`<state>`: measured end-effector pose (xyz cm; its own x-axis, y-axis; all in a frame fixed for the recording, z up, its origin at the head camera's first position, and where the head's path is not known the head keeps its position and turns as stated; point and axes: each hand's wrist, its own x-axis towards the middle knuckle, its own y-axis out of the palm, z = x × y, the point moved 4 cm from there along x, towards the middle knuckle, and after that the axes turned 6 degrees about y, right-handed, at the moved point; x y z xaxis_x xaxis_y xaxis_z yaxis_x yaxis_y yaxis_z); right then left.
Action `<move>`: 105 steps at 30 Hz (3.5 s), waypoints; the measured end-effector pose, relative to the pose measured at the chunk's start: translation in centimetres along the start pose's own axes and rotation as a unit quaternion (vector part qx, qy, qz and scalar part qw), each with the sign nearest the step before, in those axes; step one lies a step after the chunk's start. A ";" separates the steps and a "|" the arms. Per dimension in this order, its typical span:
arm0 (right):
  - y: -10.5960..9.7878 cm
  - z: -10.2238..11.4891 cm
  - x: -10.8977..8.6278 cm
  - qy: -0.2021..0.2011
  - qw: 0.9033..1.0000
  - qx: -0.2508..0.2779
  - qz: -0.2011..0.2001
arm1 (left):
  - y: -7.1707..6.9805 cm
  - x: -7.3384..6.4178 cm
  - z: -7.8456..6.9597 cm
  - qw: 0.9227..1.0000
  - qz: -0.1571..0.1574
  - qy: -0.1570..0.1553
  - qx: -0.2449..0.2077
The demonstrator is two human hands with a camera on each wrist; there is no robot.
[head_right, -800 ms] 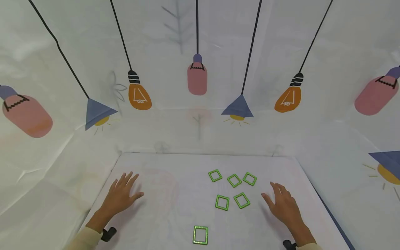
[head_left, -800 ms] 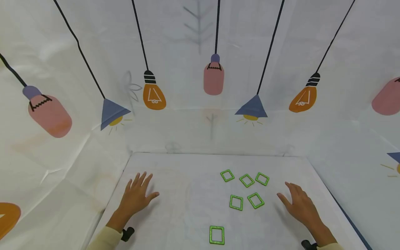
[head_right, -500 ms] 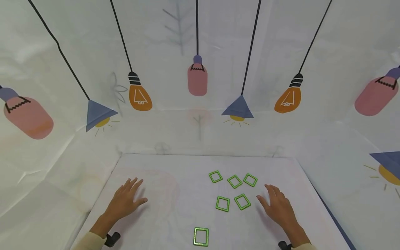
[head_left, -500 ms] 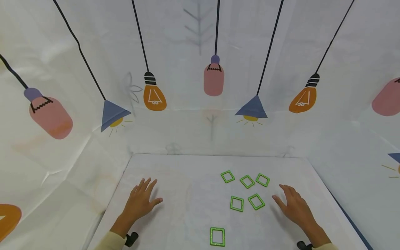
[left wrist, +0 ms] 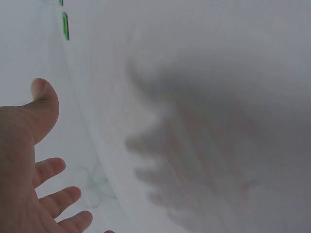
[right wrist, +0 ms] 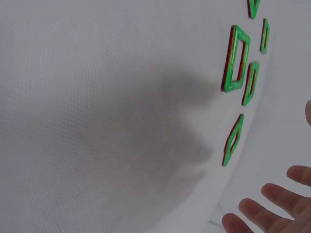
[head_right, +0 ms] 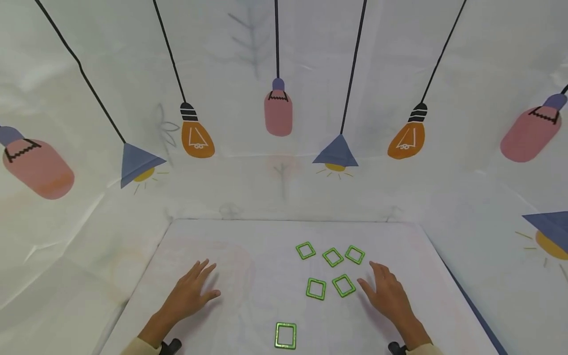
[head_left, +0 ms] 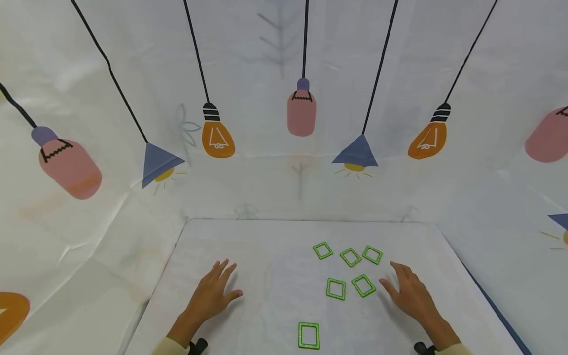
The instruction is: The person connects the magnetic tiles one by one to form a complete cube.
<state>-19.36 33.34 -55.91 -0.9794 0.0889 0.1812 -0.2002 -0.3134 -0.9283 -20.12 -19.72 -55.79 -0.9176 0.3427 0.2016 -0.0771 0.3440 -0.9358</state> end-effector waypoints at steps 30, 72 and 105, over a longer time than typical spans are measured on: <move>2.6 2.5 0.3 0.014 0.998 0.030 0.051 | 4.3 -1.0 -7.4 0.993 0.039 0.074 -0.080; 5.3 3.5 1.0 0.068 0.994 0.029 0.079 | 8.9 -0.9 -13.5 0.986 0.075 0.122 -0.086; 6.0 4.3 0.9 0.084 0.993 0.052 0.061 | 10.9 -1.6 -14.2 0.979 0.076 0.144 -0.121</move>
<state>-21.52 27.52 -59.90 -0.9802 0.1978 0.0053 -0.0910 -0.4268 -0.8998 -13.92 -4.09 -62.20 -0.7598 0.6273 0.1706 0.1796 0.4548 -0.8723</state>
